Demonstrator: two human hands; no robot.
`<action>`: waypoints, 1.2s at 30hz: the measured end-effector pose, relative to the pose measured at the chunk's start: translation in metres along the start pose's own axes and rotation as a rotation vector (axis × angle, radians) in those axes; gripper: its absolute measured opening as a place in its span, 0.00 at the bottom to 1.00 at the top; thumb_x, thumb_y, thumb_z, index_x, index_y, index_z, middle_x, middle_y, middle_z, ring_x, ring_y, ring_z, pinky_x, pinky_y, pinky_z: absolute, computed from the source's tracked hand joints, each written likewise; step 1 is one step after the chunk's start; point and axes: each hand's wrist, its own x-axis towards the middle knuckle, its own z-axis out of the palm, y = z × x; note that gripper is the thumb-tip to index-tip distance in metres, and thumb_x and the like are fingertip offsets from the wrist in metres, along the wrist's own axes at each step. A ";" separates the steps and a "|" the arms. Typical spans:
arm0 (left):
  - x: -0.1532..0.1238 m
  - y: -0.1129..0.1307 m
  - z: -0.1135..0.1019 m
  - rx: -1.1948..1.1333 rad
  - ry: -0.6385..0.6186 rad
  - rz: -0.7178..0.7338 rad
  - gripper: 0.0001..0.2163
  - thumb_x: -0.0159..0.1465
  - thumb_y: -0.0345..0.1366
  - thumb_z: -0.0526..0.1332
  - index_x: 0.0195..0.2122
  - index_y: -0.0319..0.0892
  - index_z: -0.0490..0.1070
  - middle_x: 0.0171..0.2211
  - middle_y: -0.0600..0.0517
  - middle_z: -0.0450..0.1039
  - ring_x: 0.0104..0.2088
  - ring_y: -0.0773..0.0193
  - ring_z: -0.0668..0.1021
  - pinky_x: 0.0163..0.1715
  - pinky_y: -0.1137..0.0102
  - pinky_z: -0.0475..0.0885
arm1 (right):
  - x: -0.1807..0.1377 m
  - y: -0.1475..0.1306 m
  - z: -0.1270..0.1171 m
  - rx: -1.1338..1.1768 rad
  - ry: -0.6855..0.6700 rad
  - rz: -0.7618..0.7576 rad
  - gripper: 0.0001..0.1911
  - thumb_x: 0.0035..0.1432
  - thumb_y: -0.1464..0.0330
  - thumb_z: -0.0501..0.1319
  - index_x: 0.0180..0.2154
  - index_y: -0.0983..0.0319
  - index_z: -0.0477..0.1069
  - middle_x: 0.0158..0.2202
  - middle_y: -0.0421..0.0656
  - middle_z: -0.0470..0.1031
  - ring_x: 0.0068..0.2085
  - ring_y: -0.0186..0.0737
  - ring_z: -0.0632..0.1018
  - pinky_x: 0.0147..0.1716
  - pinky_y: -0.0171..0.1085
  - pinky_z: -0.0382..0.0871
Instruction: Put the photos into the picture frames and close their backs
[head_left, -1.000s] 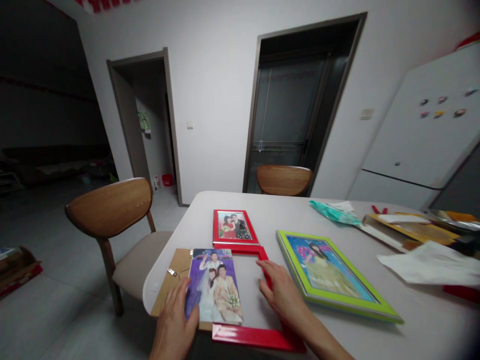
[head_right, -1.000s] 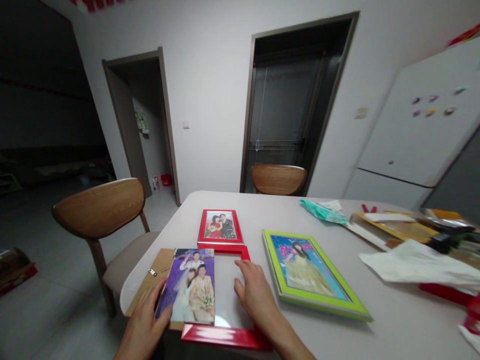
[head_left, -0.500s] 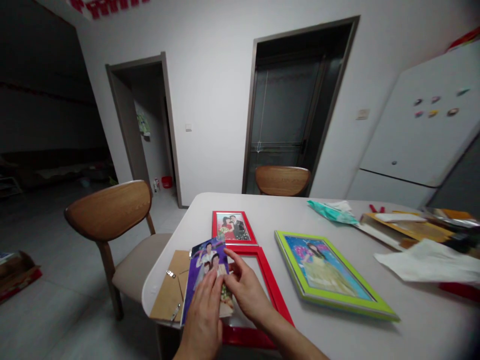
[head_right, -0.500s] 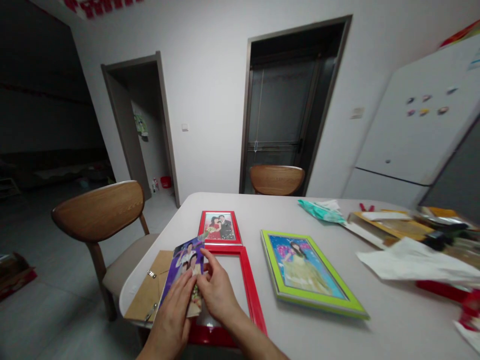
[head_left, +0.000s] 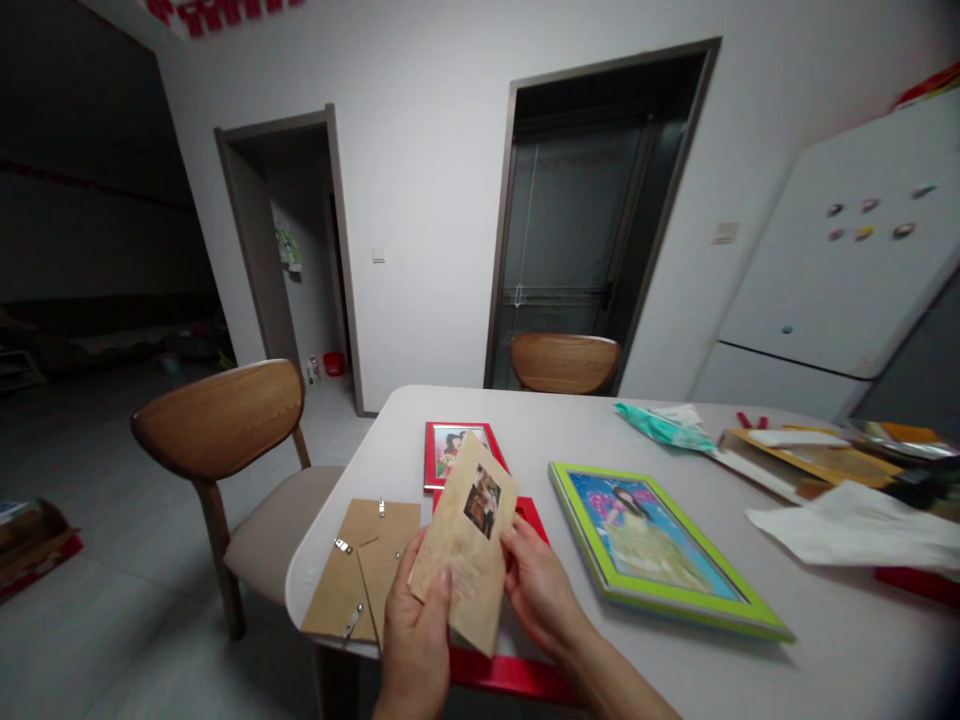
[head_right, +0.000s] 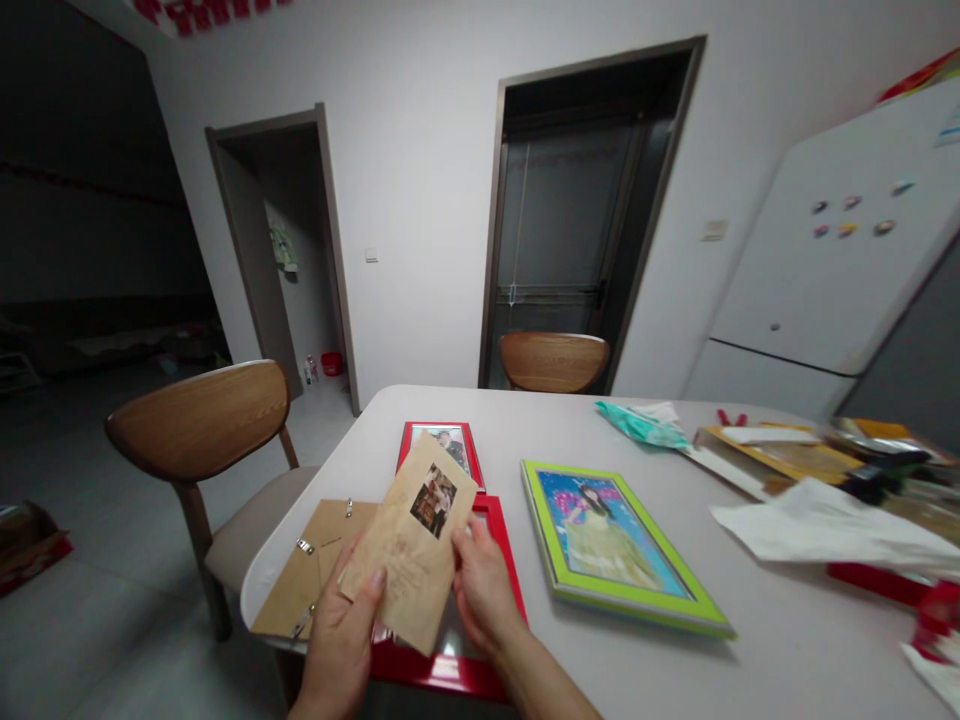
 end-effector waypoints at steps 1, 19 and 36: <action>0.001 -0.005 -0.002 0.030 -0.042 -0.007 0.21 0.55 0.37 0.54 0.49 0.36 0.57 0.46 0.44 0.68 0.46 0.58 0.70 0.45 0.66 0.67 | 0.002 -0.005 -0.007 -0.077 0.025 -0.020 0.22 0.50 0.63 0.46 0.47 0.64 0.57 0.41 0.49 0.72 0.35 0.40 0.75 0.26 0.34 0.67; 0.001 -0.040 -0.018 0.866 -0.407 0.208 0.23 0.47 0.30 0.56 0.47 0.33 0.64 0.52 0.38 0.60 0.52 0.52 0.62 0.51 0.56 0.58 | 0.025 0.010 -0.053 -0.633 -0.002 -0.019 0.24 0.45 0.72 0.44 0.44 0.65 0.65 0.35 0.45 0.75 0.32 0.40 0.75 0.27 0.33 0.67; -0.003 -0.024 -0.013 1.002 -0.531 0.175 0.20 0.50 0.34 0.57 0.45 0.33 0.66 0.52 0.39 0.60 0.54 0.51 0.59 0.52 0.57 0.57 | 0.022 0.005 -0.046 -1.591 0.149 -0.138 0.17 0.50 0.63 0.50 0.39 0.65 0.65 0.37 0.51 0.69 0.32 0.42 0.73 0.29 0.36 0.60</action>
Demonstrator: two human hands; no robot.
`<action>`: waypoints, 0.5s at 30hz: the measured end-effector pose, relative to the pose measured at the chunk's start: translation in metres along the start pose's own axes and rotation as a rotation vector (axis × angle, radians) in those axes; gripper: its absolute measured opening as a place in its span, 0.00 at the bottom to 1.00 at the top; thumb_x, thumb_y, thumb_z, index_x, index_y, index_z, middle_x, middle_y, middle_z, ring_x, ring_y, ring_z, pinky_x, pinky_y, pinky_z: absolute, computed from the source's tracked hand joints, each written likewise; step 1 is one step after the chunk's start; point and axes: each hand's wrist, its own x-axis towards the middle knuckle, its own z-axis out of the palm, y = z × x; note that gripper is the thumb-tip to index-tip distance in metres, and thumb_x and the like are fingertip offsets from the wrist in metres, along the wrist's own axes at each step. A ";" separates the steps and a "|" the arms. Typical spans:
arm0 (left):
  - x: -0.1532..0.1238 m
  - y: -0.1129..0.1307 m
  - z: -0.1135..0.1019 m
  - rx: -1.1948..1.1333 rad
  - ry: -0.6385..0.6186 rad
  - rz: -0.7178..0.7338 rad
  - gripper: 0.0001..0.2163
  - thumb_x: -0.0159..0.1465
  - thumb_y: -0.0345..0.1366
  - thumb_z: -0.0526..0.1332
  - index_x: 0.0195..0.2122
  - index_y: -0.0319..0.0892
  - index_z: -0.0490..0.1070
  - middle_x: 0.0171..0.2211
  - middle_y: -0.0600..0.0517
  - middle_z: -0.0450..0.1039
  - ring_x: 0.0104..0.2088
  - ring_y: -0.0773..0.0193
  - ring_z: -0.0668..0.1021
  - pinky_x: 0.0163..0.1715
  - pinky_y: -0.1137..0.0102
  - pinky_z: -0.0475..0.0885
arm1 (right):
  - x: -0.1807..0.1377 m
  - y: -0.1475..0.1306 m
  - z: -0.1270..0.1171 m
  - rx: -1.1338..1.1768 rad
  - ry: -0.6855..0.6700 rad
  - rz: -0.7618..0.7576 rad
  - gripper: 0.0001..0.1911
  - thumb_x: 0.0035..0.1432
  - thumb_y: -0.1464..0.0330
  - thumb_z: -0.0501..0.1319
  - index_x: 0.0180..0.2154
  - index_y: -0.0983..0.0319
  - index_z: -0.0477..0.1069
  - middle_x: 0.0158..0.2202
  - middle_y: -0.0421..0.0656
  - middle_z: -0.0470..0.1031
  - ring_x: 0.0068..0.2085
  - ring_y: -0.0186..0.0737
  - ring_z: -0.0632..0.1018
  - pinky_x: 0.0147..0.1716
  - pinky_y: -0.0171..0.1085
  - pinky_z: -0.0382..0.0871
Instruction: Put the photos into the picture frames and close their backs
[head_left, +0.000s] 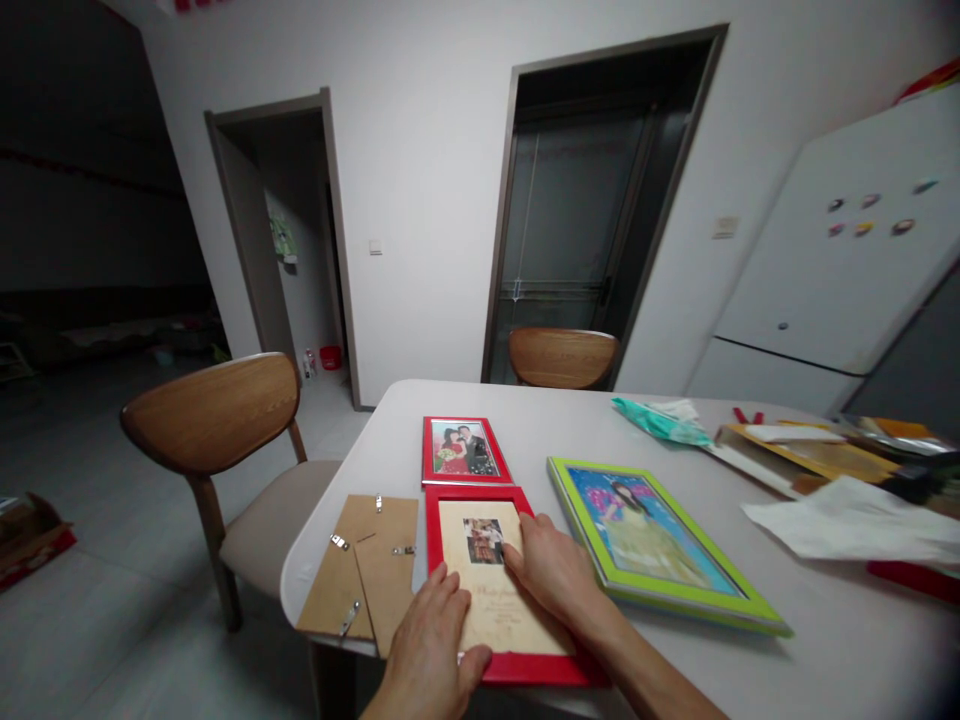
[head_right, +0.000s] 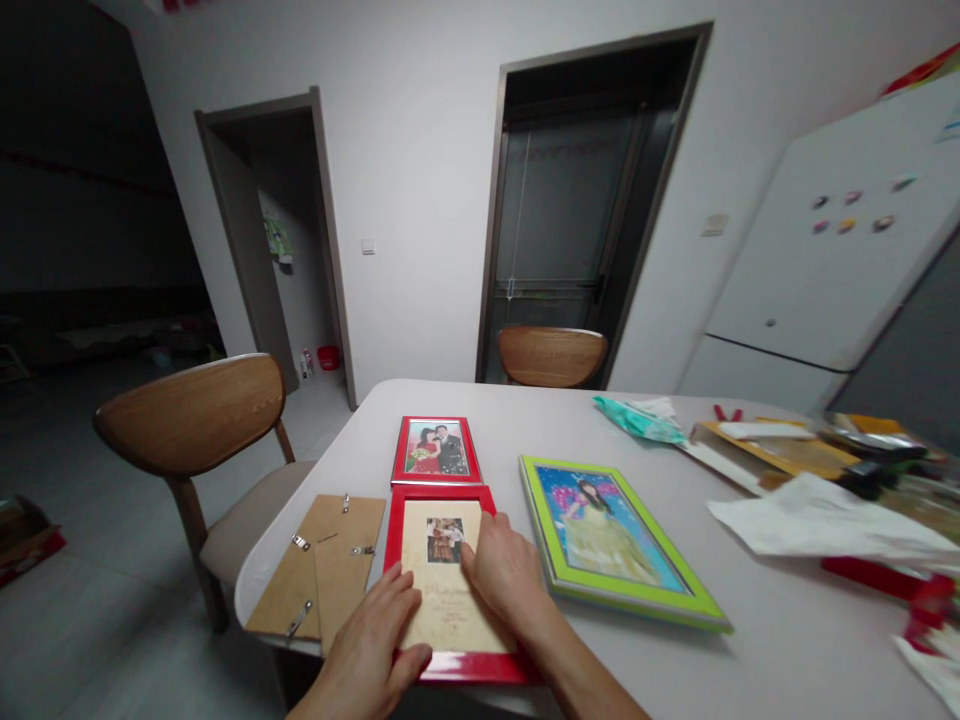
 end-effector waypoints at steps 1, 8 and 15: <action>0.001 0.000 0.001 0.003 0.014 0.003 0.20 0.50 0.34 0.57 0.45 0.34 0.66 0.51 0.39 0.61 0.54 0.51 0.60 0.52 0.57 0.57 | -0.001 -0.001 0.000 0.007 0.004 -0.013 0.17 0.51 0.63 0.50 0.40 0.65 0.65 0.37 0.50 0.68 0.32 0.42 0.73 0.29 0.36 0.60; -0.005 -0.015 -0.003 0.031 0.172 0.053 0.21 0.51 0.30 0.55 0.48 0.40 0.64 0.51 0.43 0.63 0.51 0.55 0.66 0.49 0.59 0.62 | -0.019 -0.032 -0.004 0.315 0.004 -0.291 0.17 0.52 0.67 0.50 0.45 0.61 0.64 0.42 0.47 0.66 0.40 0.39 0.70 0.36 0.34 0.61; -0.039 -0.089 -0.047 0.190 0.204 -0.166 0.29 0.41 0.29 0.61 0.48 0.39 0.63 0.53 0.41 0.58 0.53 0.51 0.61 0.51 0.57 0.57 | -0.046 -0.081 -0.010 0.385 -0.095 -0.490 0.18 0.50 0.62 0.53 0.43 0.60 0.66 0.39 0.46 0.67 0.41 0.42 0.66 0.41 0.39 0.57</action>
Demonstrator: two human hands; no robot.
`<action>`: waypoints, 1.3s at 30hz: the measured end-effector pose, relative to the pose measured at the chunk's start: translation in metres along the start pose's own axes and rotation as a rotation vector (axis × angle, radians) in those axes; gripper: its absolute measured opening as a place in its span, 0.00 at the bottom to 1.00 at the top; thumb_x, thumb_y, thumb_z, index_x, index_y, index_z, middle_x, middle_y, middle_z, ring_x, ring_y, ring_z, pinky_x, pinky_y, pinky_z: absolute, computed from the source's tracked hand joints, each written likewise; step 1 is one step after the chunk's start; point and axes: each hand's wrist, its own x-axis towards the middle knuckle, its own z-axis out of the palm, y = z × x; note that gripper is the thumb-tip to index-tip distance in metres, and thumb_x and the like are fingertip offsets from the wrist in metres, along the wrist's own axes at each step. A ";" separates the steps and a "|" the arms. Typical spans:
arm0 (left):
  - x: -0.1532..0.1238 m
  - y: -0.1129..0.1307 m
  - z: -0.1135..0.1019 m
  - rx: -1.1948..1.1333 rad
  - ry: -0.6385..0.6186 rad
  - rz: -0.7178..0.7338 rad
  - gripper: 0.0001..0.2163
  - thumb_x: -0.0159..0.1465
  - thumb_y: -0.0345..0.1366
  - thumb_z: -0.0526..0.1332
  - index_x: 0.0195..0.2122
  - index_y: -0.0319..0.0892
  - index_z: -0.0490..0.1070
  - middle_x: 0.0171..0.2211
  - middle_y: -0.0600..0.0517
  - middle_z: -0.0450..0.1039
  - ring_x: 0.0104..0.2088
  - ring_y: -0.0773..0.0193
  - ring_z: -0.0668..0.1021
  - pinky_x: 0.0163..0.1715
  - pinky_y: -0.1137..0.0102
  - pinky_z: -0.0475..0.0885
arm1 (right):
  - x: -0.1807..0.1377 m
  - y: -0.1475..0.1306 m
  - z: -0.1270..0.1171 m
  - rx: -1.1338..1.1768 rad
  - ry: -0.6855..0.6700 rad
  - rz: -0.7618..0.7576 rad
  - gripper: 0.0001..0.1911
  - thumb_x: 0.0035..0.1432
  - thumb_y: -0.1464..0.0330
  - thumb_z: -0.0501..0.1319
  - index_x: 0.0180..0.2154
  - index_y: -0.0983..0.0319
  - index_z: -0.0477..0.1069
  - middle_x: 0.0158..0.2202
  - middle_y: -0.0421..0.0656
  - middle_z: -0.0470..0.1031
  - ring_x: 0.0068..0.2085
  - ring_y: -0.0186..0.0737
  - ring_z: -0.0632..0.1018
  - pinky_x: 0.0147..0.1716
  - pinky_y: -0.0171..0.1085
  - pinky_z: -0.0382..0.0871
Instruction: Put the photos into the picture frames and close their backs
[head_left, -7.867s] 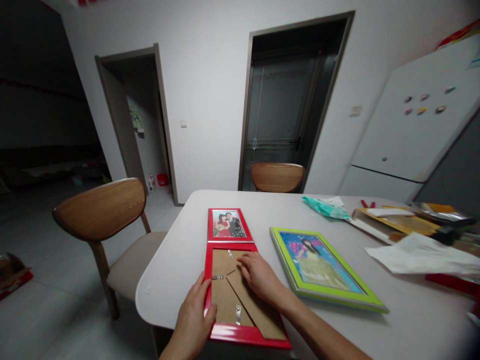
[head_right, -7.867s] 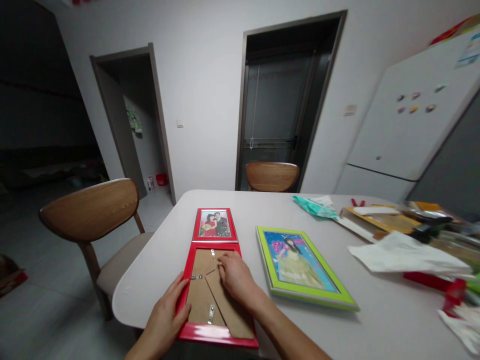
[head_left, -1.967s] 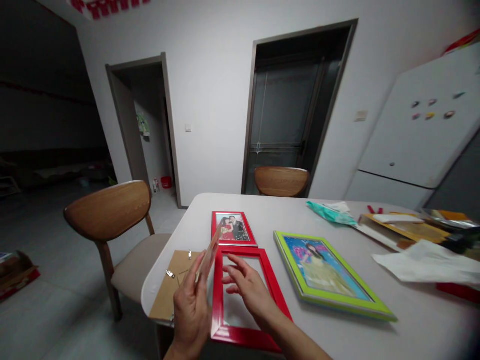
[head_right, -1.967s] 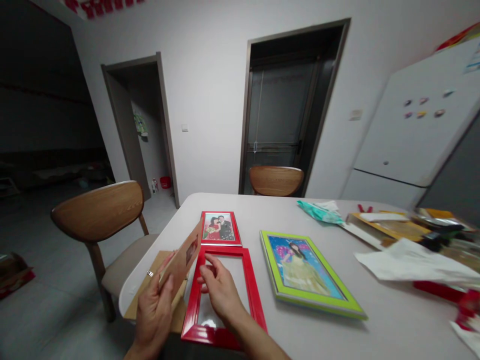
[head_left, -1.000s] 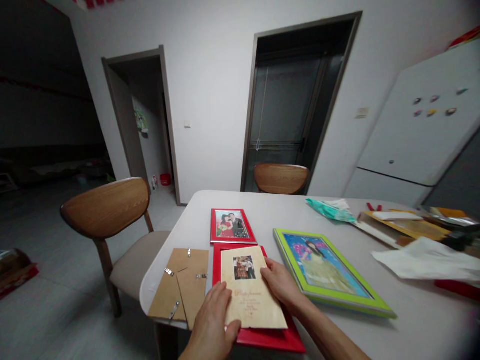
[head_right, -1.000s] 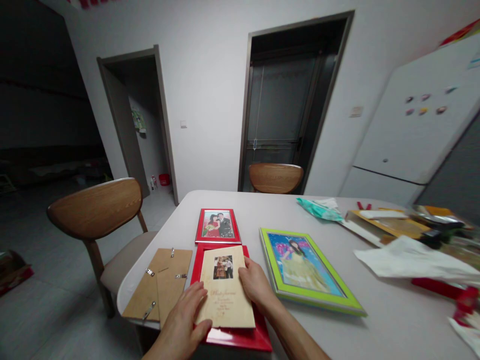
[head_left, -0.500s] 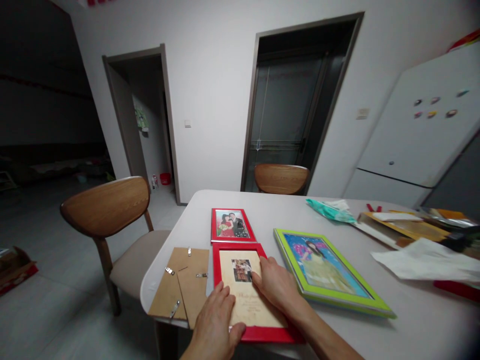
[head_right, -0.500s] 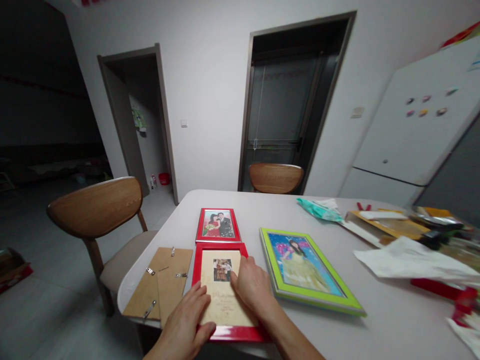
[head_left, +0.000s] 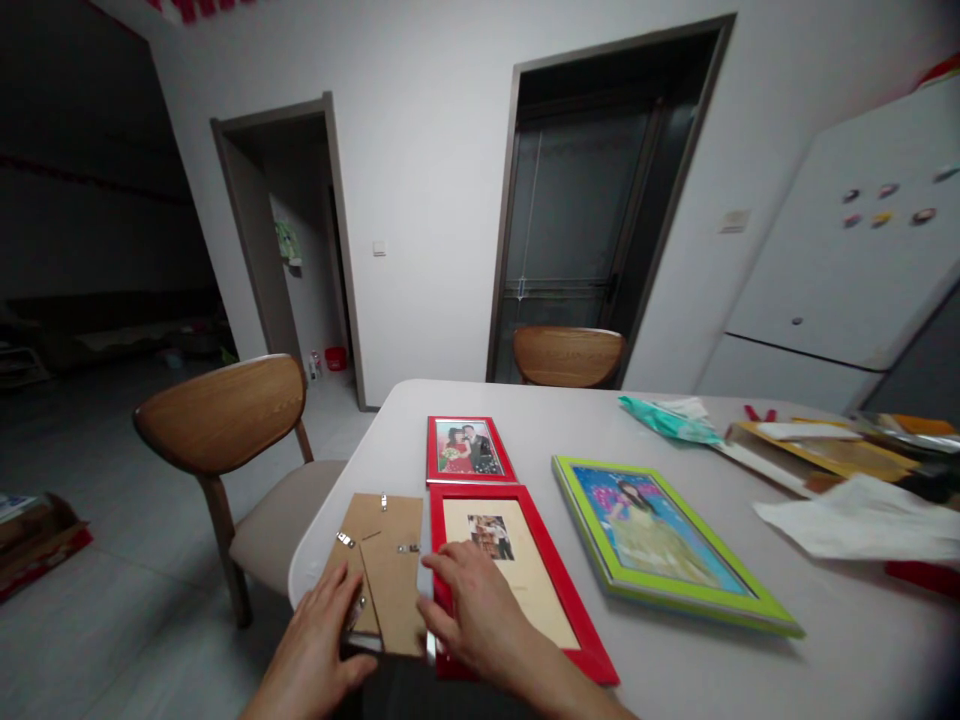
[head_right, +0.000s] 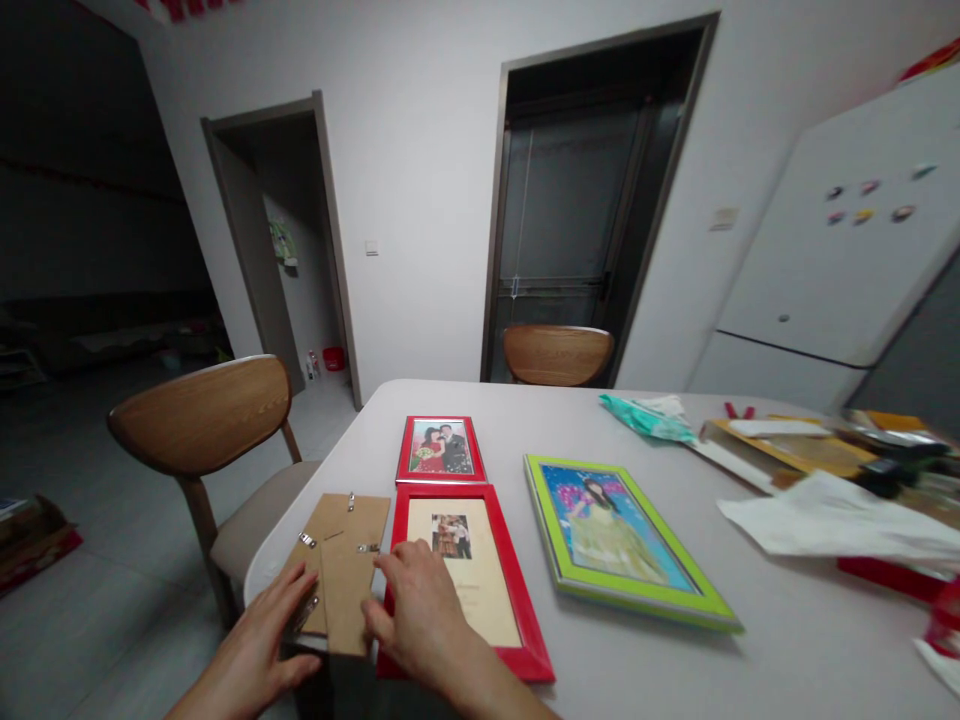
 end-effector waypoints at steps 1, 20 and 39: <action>-0.001 -0.008 -0.001 0.037 -0.011 -0.022 0.29 0.41 0.28 0.61 0.48 0.37 0.63 0.54 0.40 0.58 0.54 0.51 0.60 0.52 0.58 0.57 | 0.001 -0.007 0.005 -0.011 -0.019 -0.019 0.19 0.48 0.60 0.54 0.42 0.59 0.66 0.38 0.46 0.67 0.41 0.43 0.66 0.41 0.40 0.56; 0.013 0.060 0.016 -0.077 0.185 0.303 0.23 0.44 0.30 0.65 0.43 0.39 0.66 0.48 0.40 0.66 0.48 0.53 0.69 0.45 0.59 0.67 | -0.033 0.028 -0.034 0.239 0.119 0.019 0.21 0.41 0.73 0.54 0.42 0.61 0.64 0.44 0.47 0.60 0.47 0.42 0.64 0.48 0.43 0.57; 0.022 0.099 0.037 0.009 -0.204 0.274 0.20 0.51 0.35 0.61 0.45 0.34 0.65 0.50 0.38 0.63 0.51 0.51 0.65 0.51 0.55 0.58 | -0.057 0.081 -0.020 -0.074 0.109 0.080 0.18 0.44 0.68 0.55 0.41 0.59 0.67 0.45 0.48 0.63 0.46 0.45 0.64 0.46 0.45 0.56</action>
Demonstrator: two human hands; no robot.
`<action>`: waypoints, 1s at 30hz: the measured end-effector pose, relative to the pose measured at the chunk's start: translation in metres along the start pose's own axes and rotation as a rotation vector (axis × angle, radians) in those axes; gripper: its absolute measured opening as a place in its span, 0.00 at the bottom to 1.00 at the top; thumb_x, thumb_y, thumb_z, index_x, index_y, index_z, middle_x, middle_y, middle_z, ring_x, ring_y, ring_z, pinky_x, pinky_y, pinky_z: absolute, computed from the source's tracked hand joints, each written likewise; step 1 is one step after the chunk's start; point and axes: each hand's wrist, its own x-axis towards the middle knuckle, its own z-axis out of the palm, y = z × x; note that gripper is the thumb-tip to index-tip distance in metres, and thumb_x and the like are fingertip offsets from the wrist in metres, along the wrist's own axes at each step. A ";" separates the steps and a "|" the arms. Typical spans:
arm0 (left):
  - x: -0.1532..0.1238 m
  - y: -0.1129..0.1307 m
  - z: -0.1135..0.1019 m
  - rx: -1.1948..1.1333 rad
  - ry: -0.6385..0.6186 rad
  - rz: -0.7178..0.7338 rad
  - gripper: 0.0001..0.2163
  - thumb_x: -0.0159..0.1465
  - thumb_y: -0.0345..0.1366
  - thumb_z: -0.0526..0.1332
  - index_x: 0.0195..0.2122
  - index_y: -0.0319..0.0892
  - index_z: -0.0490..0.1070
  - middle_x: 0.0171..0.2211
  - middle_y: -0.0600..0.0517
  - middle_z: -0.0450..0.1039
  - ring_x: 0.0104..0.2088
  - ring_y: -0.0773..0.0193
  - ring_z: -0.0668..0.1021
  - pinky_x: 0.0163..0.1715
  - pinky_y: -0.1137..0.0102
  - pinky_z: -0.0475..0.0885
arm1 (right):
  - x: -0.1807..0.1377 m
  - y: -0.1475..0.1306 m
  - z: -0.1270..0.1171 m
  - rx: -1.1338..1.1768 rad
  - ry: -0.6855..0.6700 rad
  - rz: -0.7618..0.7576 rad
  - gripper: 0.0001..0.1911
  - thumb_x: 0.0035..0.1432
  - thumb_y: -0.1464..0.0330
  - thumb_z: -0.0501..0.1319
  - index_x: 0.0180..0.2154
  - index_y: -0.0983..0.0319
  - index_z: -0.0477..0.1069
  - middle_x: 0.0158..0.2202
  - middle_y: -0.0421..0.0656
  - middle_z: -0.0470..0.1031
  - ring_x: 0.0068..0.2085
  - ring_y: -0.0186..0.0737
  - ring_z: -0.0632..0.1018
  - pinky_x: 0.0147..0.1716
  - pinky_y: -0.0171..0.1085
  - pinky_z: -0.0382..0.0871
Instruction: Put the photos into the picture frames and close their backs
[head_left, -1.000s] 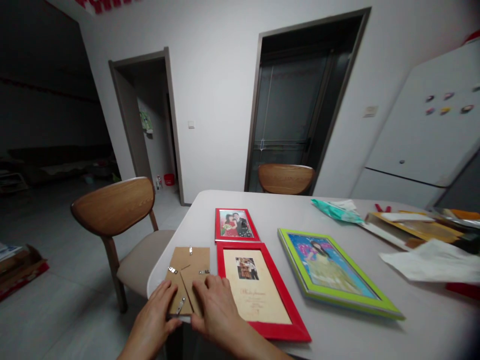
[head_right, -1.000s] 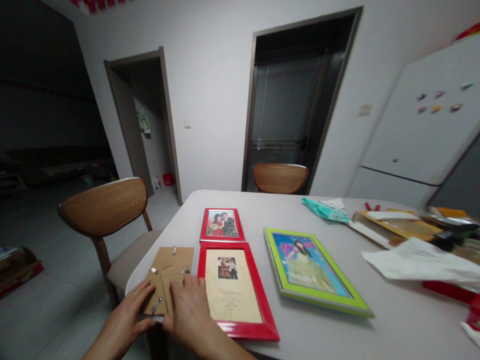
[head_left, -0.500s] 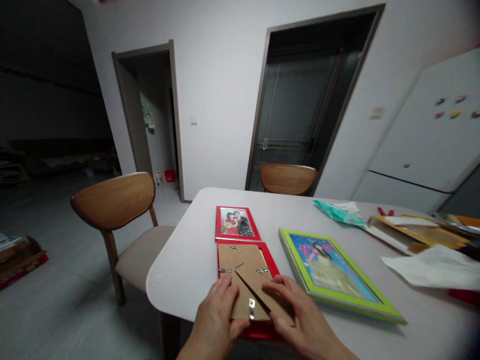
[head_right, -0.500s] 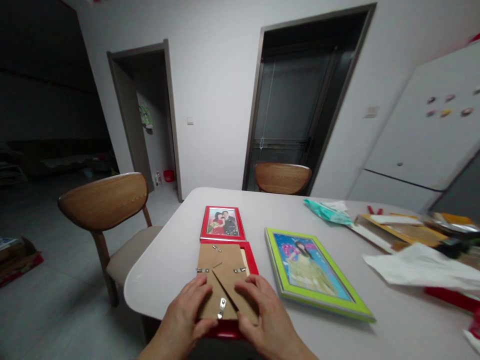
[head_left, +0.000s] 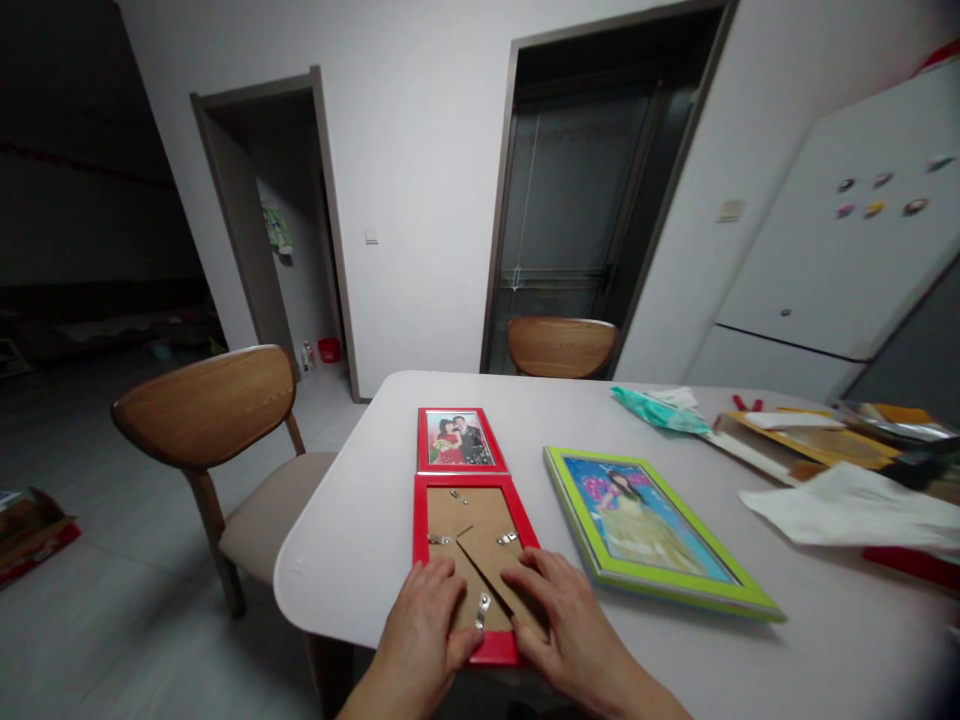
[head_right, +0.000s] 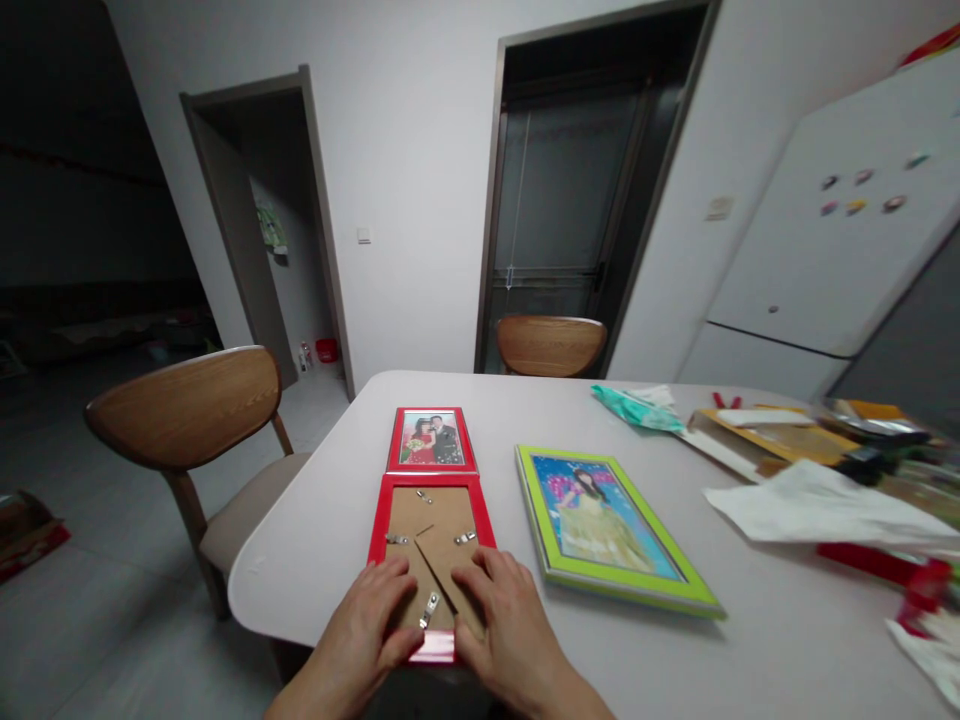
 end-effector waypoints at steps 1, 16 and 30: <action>-0.002 -0.001 -0.001 -0.008 -0.017 0.011 0.22 0.50 0.37 0.62 0.46 0.33 0.65 0.51 0.37 0.61 0.52 0.51 0.64 0.52 0.54 0.57 | 0.000 -0.001 -0.001 -0.012 -0.006 -0.006 0.17 0.43 0.68 0.55 0.40 0.59 0.67 0.44 0.47 0.63 0.46 0.45 0.64 0.45 0.45 0.56; -0.008 -0.007 -0.003 -0.125 0.013 0.028 0.12 0.46 0.38 0.66 0.30 0.41 0.67 0.50 0.40 0.63 0.52 0.53 0.64 0.52 0.53 0.55 | 0.003 -0.035 -0.012 -0.041 -0.197 -0.274 0.11 0.52 0.64 0.52 0.38 0.53 0.66 0.44 0.41 0.62 0.46 0.41 0.61 0.44 0.41 0.53; -0.009 -0.010 0.001 -0.112 0.030 0.062 0.12 0.44 0.36 0.67 0.28 0.41 0.66 0.51 0.40 0.63 0.52 0.51 0.64 0.51 0.50 0.54 | 0.023 0.002 -0.004 -0.170 -0.012 0.030 0.20 0.54 0.61 0.48 0.47 0.61 0.62 0.48 0.50 0.61 0.46 0.45 0.63 0.44 0.43 0.56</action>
